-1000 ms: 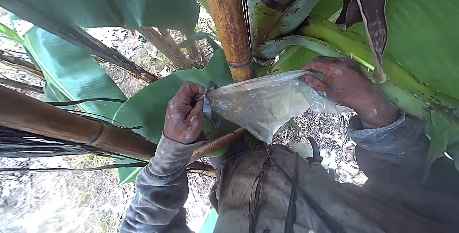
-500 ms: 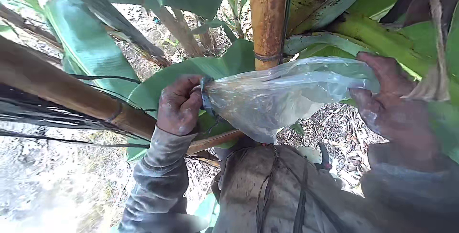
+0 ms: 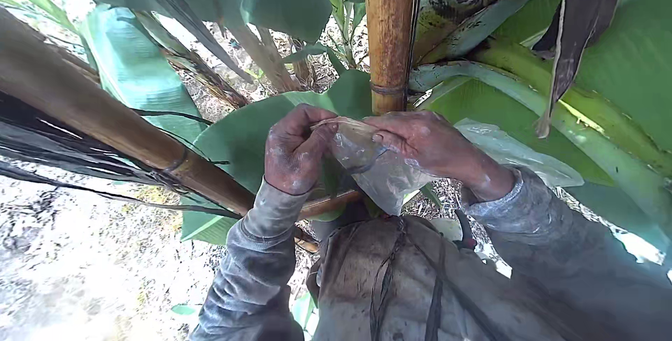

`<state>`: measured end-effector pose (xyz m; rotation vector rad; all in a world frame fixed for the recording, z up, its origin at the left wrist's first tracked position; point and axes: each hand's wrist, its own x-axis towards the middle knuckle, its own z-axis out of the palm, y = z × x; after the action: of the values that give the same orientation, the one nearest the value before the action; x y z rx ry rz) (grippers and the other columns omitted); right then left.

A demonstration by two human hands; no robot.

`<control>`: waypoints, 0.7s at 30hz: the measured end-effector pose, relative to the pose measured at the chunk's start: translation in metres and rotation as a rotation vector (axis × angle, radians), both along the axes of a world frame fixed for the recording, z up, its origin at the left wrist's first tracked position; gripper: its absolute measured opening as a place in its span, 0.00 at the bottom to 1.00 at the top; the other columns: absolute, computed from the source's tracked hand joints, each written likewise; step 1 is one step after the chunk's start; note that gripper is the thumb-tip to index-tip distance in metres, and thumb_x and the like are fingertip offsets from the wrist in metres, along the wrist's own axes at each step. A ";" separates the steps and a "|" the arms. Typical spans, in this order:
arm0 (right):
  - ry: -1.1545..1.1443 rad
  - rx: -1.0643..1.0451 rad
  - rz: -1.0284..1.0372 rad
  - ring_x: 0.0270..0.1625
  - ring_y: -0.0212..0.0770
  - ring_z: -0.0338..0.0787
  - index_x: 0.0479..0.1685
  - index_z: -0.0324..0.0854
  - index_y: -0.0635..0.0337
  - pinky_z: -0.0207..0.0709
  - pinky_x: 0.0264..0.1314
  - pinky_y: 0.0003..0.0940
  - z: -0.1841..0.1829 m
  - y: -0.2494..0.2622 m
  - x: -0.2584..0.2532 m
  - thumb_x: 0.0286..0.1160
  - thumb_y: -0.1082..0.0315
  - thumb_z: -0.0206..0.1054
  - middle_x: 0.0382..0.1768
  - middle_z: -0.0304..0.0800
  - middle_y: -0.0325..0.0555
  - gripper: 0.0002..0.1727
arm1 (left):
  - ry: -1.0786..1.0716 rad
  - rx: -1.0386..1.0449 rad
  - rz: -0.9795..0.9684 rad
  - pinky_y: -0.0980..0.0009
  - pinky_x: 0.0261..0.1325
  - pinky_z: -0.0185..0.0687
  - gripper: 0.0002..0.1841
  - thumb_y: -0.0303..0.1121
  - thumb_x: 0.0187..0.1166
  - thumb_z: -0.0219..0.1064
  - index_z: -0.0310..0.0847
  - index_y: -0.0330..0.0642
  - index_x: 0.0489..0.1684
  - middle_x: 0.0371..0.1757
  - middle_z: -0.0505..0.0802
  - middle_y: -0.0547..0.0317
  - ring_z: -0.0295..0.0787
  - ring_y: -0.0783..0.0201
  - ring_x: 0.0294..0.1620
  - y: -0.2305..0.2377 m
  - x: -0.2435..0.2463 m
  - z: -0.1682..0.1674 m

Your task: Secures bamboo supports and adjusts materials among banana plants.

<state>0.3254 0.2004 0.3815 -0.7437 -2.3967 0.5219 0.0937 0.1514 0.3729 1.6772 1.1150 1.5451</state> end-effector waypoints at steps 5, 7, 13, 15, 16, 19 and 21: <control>-0.041 -0.465 0.026 0.44 0.27 0.91 0.59 0.86 0.48 0.86 0.50 0.33 0.009 0.007 -0.005 0.65 0.52 0.81 0.42 0.93 0.33 0.23 | 0.023 0.061 -0.102 0.77 0.27 0.85 0.06 0.21 0.78 0.62 0.84 0.35 0.46 0.37 0.90 0.62 0.85 0.73 0.26 0.004 0.027 0.008; 0.000 -0.559 0.065 0.42 0.26 0.90 0.53 0.87 0.52 0.86 0.49 0.31 -0.004 0.012 -0.008 0.61 0.57 0.85 0.39 0.93 0.35 0.22 | 0.043 0.100 -0.101 0.77 0.28 0.85 0.07 0.20 0.78 0.62 0.84 0.33 0.47 0.41 0.91 0.60 0.85 0.74 0.27 0.005 0.038 0.012; 0.017 -0.652 0.072 0.41 0.26 0.91 0.54 0.88 0.55 0.86 0.50 0.31 -0.041 0.014 0.017 0.63 0.61 0.83 0.39 0.94 0.37 0.20 | -0.022 0.153 -0.080 0.76 0.26 0.84 0.06 0.20 0.78 0.63 0.83 0.35 0.46 0.35 0.92 0.64 0.85 0.73 0.25 0.012 0.043 0.022; 0.067 -0.690 0.078 0.39 0.23 0.90 0.51 0.89 0.55 0.86 0.48 0.25 -0.040 0.015 0.022 0.66 0.63 0.81 0.37 0.94 0.35 0.16 | -0.026 0.174 -0.107 0.77 0.26 0.84 0.06 0.20 0.79 0.63 0.83 0.35 0.47 0.35 0.91 0.65 0.85 0.73 0.24 0.015 0.047 0.029; 0.094 -0.700 0.084 0.38 0.21 0.90 0.50 0.89 0.56 0.86 0.47 0.23 -0.037 0.015 0.024 0.67 0.64 0.80 0.36 0.94 0.34 0.14 | -0.032 0.188 -0.122 0.77 0.26 0.84 0.06 0.19 0.79 0.63 0.83 0.35 0.47 0.34 0.92 0.65 0.85 0.73 0.24 0.016 0.049 0.032; 0.125 -0.700 0.092 0.38 0.21 0.90 0.51 0.88 0.55 0.86 0.46 0.22 -0.037 0.017 0.033 0.67 0.65 0.80 0.37 0.94 0.33 0.15 | -0.055 0.227 -0.146 0.76 0.26 0.84 0.07 0.19 0.79 0.62 0.83 0.34 0.48 0.35 0.92 0.64 0.85 0.72 0.24 0.017 0.051 0.034; 0.106 -0.687 0.071 0.38 0.21 0.90 0.51 0.87 0.54 0.86 0.47 0.23 -0.040 0.016 0.038 0.66 0.64 0.81 0.37 0.94 0.33 0.15 | -0.072 0.248 -0.137 0.76 0.26 0.84 0.07 0.19 0.79 0.62 0.83 0.36 0.46 0.34 0.91 0.65 0.85 0.73 0.24 0.020 0.053 0.035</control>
<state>0.3634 0.2167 0.3419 -0.8761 -2.1401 1.4129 0.1463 0.1710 0.4083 1.8017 0.7798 1.6942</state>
